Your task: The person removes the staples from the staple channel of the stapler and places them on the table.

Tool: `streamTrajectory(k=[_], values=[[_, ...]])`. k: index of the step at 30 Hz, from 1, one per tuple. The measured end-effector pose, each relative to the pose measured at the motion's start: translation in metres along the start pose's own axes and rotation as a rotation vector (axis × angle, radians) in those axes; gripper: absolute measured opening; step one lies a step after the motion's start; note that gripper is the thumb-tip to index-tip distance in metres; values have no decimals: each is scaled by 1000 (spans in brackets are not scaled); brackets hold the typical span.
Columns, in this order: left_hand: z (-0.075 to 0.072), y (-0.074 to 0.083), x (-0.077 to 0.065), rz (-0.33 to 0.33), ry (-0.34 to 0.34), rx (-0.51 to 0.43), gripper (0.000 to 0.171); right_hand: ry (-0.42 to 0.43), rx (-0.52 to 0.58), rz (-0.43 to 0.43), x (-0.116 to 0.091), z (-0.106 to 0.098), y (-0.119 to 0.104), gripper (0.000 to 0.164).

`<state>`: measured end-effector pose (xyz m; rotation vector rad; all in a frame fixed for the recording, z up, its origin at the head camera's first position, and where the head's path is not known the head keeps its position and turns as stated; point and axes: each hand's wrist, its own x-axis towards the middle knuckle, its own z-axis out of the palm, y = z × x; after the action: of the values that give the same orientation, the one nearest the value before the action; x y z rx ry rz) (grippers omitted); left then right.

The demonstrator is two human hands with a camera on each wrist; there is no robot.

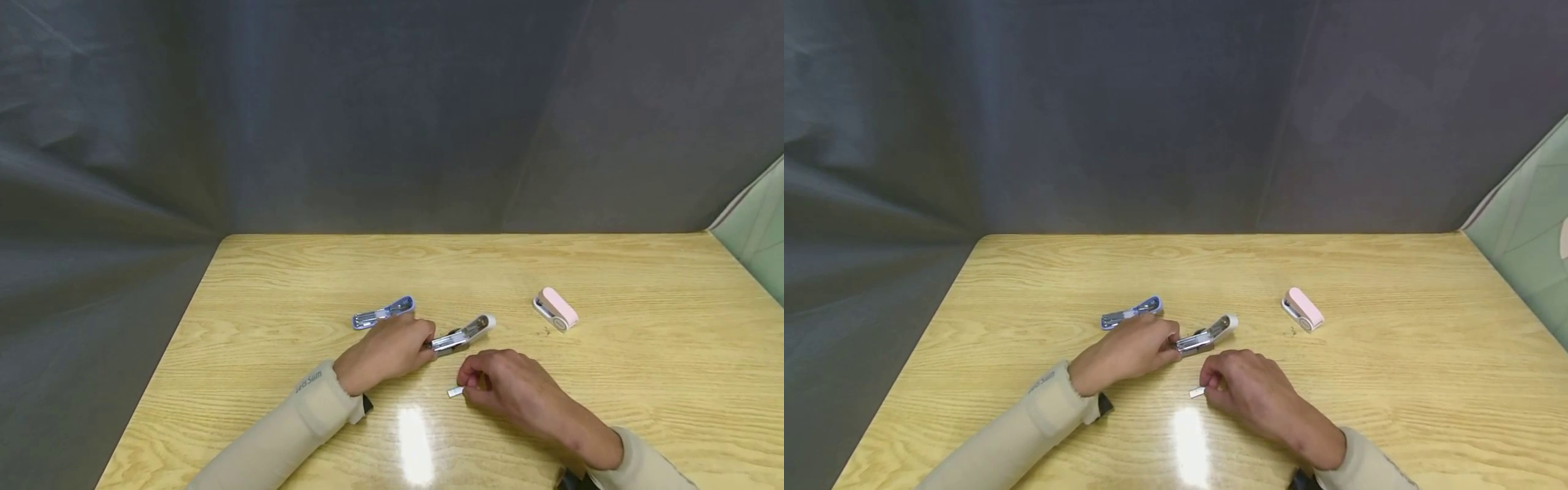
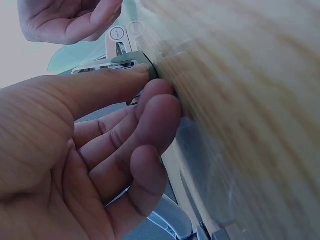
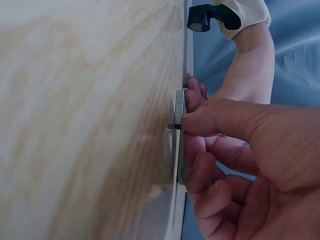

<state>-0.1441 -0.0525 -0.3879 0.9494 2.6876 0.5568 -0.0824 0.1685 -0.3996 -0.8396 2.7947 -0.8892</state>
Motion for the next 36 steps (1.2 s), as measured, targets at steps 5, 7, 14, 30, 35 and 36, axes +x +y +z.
streamTrajectory(k=[5,7,14,30,35,36], values=[[0,0,0,1,-2,11,29,-3,-24,-3,-1,0,0,22],[0,0,0,2,-5,12,28,-4,-31,0,-1,0,-1,22],[-2,0,1,4,-8,14,27,14,-26,-9,-1,-2,-1,20],[-23,15,2,103,75,169,35,187,-67,20,-13,-27,0,11],[-34,20,10,108,68,176,26,263,-105,53,-17,-48,9,17],[-35,21,12,110,66,177,24,270,-117,65,-18,-52,11,18]])
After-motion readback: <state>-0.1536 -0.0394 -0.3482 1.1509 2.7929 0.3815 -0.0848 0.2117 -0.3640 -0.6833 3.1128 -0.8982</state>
